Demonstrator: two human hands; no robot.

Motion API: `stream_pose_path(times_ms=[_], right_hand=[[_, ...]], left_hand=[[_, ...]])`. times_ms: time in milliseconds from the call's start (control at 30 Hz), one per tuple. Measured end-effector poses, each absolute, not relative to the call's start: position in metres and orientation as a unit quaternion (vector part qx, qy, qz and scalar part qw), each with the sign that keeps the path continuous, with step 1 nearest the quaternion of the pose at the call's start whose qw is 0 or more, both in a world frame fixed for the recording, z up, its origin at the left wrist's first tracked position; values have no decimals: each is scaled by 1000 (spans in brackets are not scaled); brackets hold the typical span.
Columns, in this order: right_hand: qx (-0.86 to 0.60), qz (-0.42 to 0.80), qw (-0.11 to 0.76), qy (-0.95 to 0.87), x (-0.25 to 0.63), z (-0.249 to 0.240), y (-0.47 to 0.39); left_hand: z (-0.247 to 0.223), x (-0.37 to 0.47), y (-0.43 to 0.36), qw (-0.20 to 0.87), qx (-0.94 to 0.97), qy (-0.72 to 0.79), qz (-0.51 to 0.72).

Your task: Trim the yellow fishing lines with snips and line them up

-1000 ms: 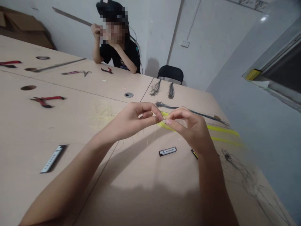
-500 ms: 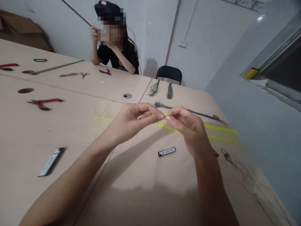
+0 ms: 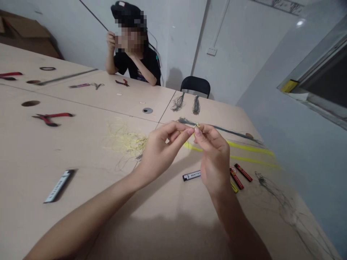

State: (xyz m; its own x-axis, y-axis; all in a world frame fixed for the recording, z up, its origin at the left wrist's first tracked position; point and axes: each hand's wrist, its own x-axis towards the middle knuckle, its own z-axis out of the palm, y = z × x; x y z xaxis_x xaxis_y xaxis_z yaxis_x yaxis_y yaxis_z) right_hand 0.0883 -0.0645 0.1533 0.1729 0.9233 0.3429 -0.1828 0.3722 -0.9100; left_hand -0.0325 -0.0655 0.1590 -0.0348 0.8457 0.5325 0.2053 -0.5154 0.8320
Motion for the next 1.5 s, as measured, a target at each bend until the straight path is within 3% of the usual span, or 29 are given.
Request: stream_pose_path(times_ms=[133, 267, 333, 433, 500, 633, 767, 933, 1100, 1267, 1500], right_hand=[[-395, 379, 634, -546, 98, 156, -56], [-415, 227, 582, -662, 130, 136, -47], [-420, 169, 488, -747, 146, 109, -48], [-397, 210, 310, -838, 164, 61, -61], [-384, 238, 264, -852, 171, 36, -71], [-399, 240, 297, -833, 177, 13, -76], [-451, 273, 399, -750, 169, 11, -56], [-469, 516, 532, -481, 135, 18, -22], [-439, 627, 522, -377, 120, 13, -17], [-451, 618, 517, -384, 127, 4, -23], [-494, 555, 525, -414, 127, 4, -27]], left_hand=[[146, -21, -62, 301, 588, 393, 640], [110, -6, -46, 378, 504, 398, 667], [82, 1, -34, 393, 473, 410, 674], [39, 8, -19, 401, 441, 431, 678], [19, 10, -14, 411, 435, 452, 662], [6, 9, -11, 429, 454, 460, 631], [6, 7, -10, 413, 466, 469, 626], [7, 6, -13, 399, 480, 478, 618], [11, 7, -21, 445, 517, 430, 591], [11, 5, -24, 364, 580, 452, 571], [10, 2, -25, 344, 606, 463, 547]])
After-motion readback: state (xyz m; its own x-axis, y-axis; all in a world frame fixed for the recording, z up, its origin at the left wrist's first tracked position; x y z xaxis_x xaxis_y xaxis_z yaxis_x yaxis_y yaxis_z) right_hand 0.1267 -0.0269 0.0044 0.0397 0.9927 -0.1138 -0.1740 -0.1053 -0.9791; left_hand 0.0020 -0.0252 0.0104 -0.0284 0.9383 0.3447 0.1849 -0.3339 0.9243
